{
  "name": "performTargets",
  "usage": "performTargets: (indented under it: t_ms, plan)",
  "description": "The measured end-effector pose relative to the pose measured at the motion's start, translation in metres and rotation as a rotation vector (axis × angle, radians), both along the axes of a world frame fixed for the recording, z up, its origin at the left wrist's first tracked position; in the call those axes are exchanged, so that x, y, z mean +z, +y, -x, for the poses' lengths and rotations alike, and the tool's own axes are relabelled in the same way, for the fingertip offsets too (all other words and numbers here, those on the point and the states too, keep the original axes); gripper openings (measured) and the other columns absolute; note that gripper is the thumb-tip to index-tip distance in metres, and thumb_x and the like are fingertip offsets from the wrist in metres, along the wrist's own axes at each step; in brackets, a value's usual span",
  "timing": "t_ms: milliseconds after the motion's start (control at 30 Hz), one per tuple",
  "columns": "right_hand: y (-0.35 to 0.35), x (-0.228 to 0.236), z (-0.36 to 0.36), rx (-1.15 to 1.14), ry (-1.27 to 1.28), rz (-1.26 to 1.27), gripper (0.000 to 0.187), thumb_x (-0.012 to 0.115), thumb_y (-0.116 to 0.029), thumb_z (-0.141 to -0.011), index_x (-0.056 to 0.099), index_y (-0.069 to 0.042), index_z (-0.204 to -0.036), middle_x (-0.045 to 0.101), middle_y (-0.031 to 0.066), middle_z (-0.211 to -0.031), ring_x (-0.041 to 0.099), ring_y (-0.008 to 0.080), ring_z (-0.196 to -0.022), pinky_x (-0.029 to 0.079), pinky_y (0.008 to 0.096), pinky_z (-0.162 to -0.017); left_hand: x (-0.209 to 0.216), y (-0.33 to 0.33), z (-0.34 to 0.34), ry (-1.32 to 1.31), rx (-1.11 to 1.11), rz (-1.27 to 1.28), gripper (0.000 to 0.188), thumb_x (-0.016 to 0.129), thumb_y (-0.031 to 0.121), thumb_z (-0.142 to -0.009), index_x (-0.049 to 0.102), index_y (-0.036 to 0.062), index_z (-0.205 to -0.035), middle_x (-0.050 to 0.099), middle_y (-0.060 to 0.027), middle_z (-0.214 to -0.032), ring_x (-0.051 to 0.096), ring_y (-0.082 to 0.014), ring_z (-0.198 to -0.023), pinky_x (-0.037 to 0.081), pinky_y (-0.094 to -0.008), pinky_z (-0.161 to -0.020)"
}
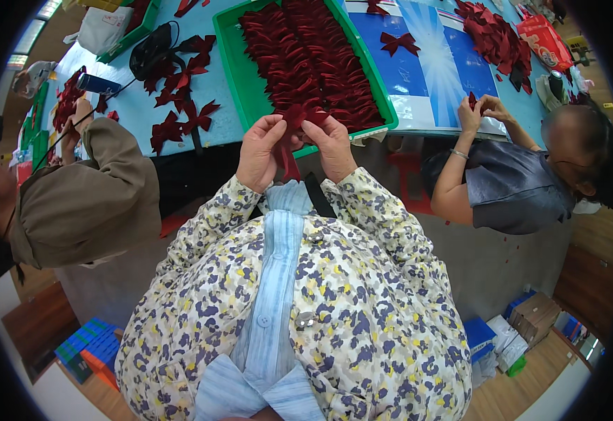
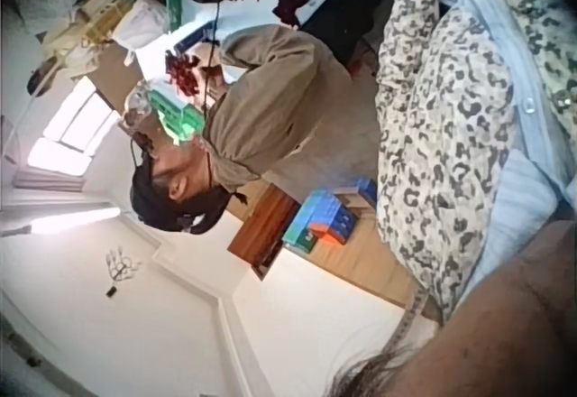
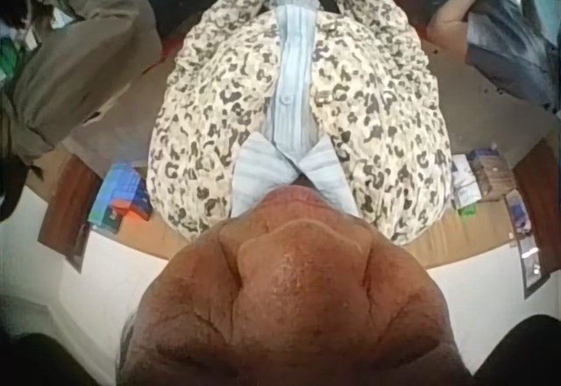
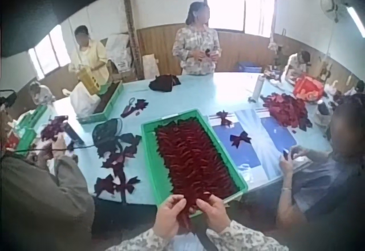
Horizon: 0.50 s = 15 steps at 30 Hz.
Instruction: Assembling decorative red bows from ribbons by hand at a factory workstation.
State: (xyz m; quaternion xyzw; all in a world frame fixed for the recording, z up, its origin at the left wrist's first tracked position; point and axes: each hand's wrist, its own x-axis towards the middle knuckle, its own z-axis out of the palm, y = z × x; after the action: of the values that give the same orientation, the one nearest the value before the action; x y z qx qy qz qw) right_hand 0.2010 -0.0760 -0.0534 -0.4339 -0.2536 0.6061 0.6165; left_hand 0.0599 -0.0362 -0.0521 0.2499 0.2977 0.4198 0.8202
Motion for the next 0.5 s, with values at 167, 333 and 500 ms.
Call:
performTargets:
  t_ms: [167, 333, 500]
  plan:
    - [0.0, -0.008, -0.009, -0.158, -0.194, -0.044, 0.017, 0.06, -0.006, -0.085, 0.055, -0.003, -0.101, 0.061, 0.0025, -0.093, 0.057, 0.0071, -0.075, 0.045, 0.0207, -0.067, 0.013, 0.002, 0.002, -0.045, -0.006, 0.076, 0.018, 0.056, 0.005, -0.087, 0.052, 0.0016, -0.103, 0.061, -0.008, -0.095, 0.061, -0.0158, -0.079, 0.052, -0.0307, -0.072]
    - [0.001, 0.022, -0.026, -0.218, -0.65, -0.183, 0.024, 0.065, -0.004, -0.079, 0.054, -0.004, -0.101, 0.058, 0.0026, -0.093, 0.054, 0.0051, -0.078, 0.043, 0.0187, -0.067, 0.011, 0.001, 0.002, 0.109, -0.01, -0.047, 0.025, 0.059, 0.0, -0.082, 0.051, 0.0005, -0.105, 0.061, -0.0088, -0.096, 0.061, -0.015, -0.079, 0.052, -0.0272, -0.072]
    - [0.017, 0.044, -0.034, 0.064, -0.657, -0.119, 0.023, 0.065, -0.016, -0.081, 0.058, -0.002, -0.098, 0.06, 0.0017, -0.092, 0.054, 0.0057, -0.078, 0.043, 0.0212, -0.068, 0.01, 0.0, 0.001, 0.27, -0.094, -0.236, 0.03, 0.062, -0.003, -0.078, 0.052, 0.0002, -0.107, 0.061, -0.0061, -0.094, 0.06, -0.0102, -0.079, 0.05, -0.0216, -0.07]
